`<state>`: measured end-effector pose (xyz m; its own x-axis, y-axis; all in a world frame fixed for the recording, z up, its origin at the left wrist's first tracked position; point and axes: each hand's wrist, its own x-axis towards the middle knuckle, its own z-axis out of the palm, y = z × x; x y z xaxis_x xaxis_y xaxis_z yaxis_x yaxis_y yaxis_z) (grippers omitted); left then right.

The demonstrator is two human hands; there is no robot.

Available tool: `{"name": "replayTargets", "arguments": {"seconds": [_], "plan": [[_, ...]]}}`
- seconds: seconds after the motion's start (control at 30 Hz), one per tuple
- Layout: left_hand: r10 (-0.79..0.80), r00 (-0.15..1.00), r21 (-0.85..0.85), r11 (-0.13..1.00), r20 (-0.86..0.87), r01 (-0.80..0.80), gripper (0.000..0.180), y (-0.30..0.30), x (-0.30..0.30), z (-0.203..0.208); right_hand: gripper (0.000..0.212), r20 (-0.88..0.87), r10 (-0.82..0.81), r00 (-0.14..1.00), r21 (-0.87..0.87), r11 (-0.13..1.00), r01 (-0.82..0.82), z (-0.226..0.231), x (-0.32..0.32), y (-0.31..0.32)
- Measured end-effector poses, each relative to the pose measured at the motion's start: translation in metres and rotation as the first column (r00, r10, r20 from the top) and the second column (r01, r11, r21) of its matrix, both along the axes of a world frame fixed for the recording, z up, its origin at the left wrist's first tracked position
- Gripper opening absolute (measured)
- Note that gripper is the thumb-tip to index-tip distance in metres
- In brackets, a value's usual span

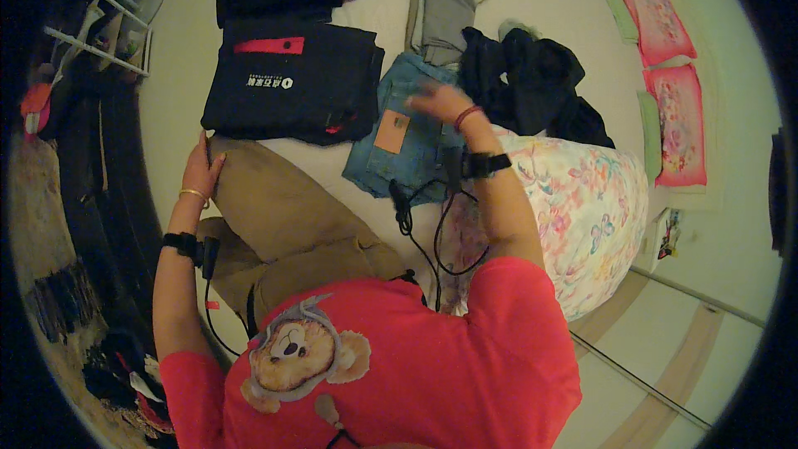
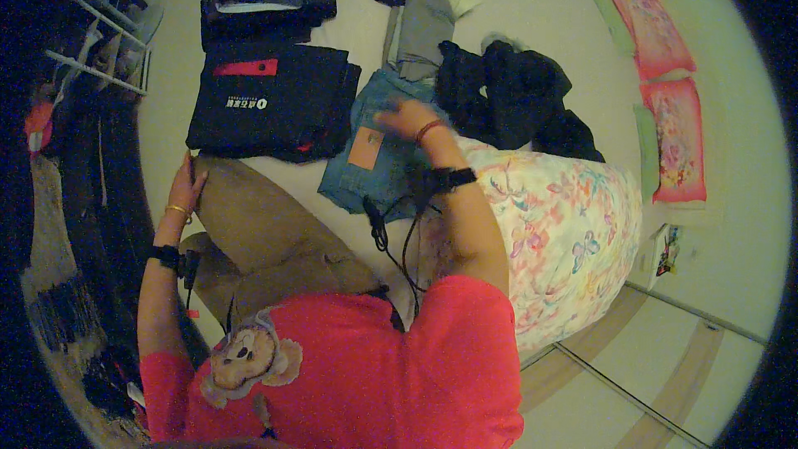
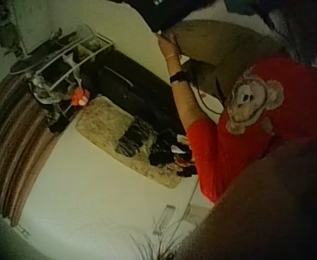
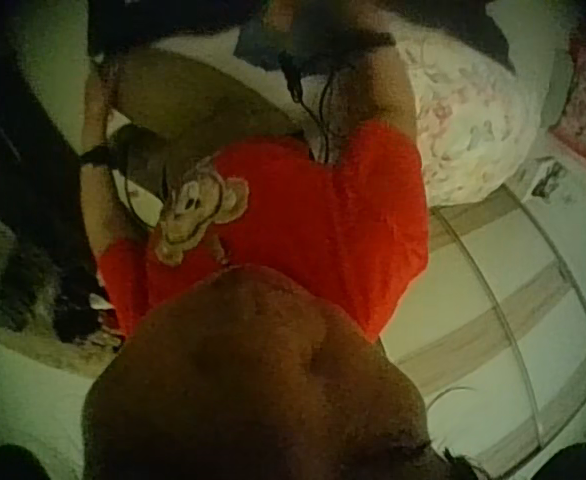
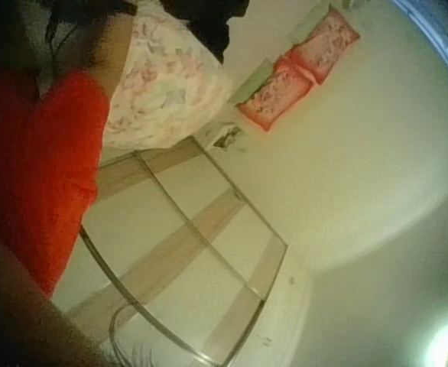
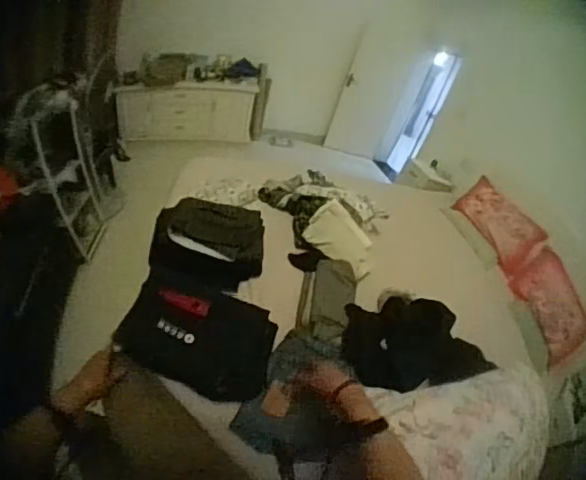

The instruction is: The person folds several garments on a bed, including a black shirt with red accents, a pair of jeans, and other dark and light-colored items. Each item is smoothed, folded, and stacked in sequence.

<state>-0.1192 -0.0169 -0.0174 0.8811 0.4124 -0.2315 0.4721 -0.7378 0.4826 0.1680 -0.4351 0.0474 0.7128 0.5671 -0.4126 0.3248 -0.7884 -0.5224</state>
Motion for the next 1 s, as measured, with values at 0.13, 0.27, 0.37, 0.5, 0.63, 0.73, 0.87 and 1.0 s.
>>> {"name": "replayTargets", "arguments": {"seconds": [0.13, 0.27, 0.37, 0.5, 0.63, 0.73, 0.87, 1.0], "plan": [[-0.110, 0.994, 0.123, 0.987, 0.006, 0.108, 0.056, 0.005, -0.003, -0.011, 0.080, 0.613, -0.398, 0.682, -0.056, 0.840, 0.540, -0.006, 0.068, -0.026], [-0.136, 0.991, 0.199, 0.970, -0.015, 0.137, 0.052, 0.003, -0.002, -0.012, 0.091, 0.596, -0.576, 0.559, -0.258, 0.522, 0.813, -0.021, 0.088, -0.088], [-0.109, 0.994, 0.190, 0.976, -0.021, 0.111, 0.052, 0.000, -0.001, -0.009, 0.090, 0.432, -0.869, 0.241, -0.004, 0.265, 0.964, -0.045, 0.104, -0.163], [-0.122, 0.992, 0.169, 0.978, -0.010, 0.122, 0.052, -0.001, 0.003, -0.010, 0.083, 0.358, -0.877, 0.322, -0.007, 0.342, 0.940, -0.097, 0.121, -0.230], [-0.117, 0.993, 0.176, 0.978, -0.009, 0.116, 0.052, 0.000, 0.004, -0.013, 0.034, 0.477, -0.670, 0.569, -0.195, 0.551, 0.812, -0.099, 0.125, -0.233], [-0.122, 0.992, 0.165, 0.979, 0.009, 0.119, 0.052, 0.003, 0.002, -0.012, 0.021, 0.871, -0.116, 0.477, -0.239, 0.748, 0.619, -0.028, 0.127, -0.229], [-0.205, 0.979, 0.102, 0.974, 0.006, 0.204, 0.051, 0.015, -0.002, -0.010, 0.022, 0.143, -0.923, 0.358, 0.800, 0.321, 0.507, 0.123, 0.129, -0.237], [-0.149, 0.989, -0.188, 0.972, -0.018, 0.143, 0.053, 0.029, -0.006, -0.001, 0.031, -0.279, -0.637, 0.719, 0.958, -0.135, 0.252, 0.265, 0.119, -0.221]]}}
